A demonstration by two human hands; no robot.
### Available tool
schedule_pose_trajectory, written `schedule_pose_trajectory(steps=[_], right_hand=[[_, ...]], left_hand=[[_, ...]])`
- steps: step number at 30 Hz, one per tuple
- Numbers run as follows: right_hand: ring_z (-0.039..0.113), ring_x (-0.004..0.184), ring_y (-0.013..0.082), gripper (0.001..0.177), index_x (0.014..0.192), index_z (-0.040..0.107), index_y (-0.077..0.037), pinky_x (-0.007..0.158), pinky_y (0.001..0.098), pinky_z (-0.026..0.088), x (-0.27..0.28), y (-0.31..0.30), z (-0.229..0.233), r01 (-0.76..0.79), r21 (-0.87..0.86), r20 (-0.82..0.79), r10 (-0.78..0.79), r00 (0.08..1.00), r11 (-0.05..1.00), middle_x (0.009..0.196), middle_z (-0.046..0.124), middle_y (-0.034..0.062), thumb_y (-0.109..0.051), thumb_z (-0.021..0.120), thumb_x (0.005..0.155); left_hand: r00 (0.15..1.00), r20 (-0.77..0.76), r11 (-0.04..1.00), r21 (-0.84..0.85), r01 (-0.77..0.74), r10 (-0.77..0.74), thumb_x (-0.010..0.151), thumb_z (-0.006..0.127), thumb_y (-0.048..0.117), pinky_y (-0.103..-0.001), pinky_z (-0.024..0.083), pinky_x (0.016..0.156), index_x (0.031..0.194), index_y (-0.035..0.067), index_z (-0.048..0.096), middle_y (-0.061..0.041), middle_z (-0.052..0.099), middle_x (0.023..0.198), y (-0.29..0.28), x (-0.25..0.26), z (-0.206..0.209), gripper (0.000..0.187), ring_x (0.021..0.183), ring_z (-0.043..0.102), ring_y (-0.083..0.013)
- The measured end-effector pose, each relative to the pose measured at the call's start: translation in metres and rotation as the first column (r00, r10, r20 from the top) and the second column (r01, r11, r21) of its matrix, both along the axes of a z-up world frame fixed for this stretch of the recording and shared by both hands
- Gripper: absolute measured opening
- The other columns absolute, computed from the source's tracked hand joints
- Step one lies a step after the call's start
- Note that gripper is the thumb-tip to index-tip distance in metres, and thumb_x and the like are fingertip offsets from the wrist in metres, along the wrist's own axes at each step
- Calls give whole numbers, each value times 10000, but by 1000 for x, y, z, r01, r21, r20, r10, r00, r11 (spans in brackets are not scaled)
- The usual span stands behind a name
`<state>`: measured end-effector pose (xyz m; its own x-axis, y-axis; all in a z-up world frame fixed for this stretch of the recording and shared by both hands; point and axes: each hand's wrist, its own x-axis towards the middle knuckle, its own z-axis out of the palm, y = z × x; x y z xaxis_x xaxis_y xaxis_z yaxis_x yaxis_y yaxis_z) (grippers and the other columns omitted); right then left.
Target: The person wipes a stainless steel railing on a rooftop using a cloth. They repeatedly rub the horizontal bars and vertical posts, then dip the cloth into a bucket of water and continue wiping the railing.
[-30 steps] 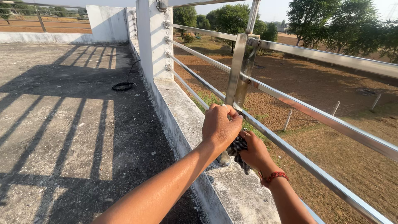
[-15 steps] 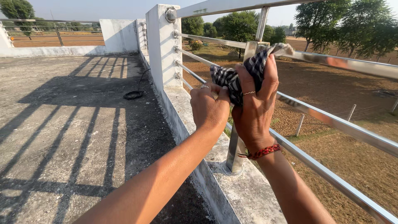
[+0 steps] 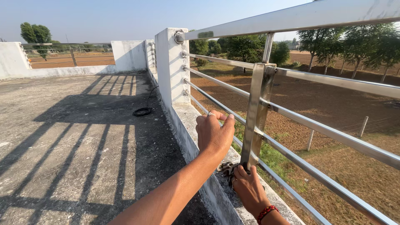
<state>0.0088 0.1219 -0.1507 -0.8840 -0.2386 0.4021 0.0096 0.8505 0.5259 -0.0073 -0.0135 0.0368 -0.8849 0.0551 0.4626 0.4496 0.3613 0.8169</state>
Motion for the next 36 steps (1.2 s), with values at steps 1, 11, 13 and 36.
schedule_pose_trajectory(steps=[1, 11, 13, 36], right_hand=[[432, 1335, 278, 140, 945, 755, -68, 1041, 530, 332, 1, 5, 16, 43, 21, 106, -45, 993, 999, 1294, 592, 123, -131, 686, 840], [470, 1339, 330, 363, 1176, 688, -64, 1106, 538, 339, -15, 38, 273, -98, -17, -687, 60, 724, 995, 1357, 531, 197, -126, 694, 818], [502, 1282, 353, 504, 1329, 631, -11, 1148, 565, 331, -20, 36, 285, -8, -79, -703, -50, 710, 997, 1303, 526, 216, -136, 681, 842], [666, 709, 139, 353, 1081, 819, -22, 658, 295, 539, -77, 71, 212, -62, -989, -48, 111, 993, 132, 858, 804, 107, 2, 614, 795]], left_hand=[[1000, 22, 1000, 4, 9, -9, 897, 656, 440, -489, 457, 985, 992, 98, 668, -197, 506, 1209, -1, -2, 5, 355, 1182, 524, -363], [979, -194, 989, 121, 85, -60, 877, 650, 450, -478, 419, 1008, 946, 61, 699, -226, 521, 1179, 23, -17, 61, 399, 1139, 525, -382], [971, -232, 986, 136, 92, -58, 874, 651, 444, -480, 425, 1009, 911, 42, 704, -228, 570, 1131, 31, -18, 72, 407, 1132, 543, -376], [946, -304, 991, 27, 129, -115, 921, 619, 503, -459, 452, 992, 903, 66, 682, -191, 546, 1136, 20, -11, 131, 442, 1126, 561, -324]])
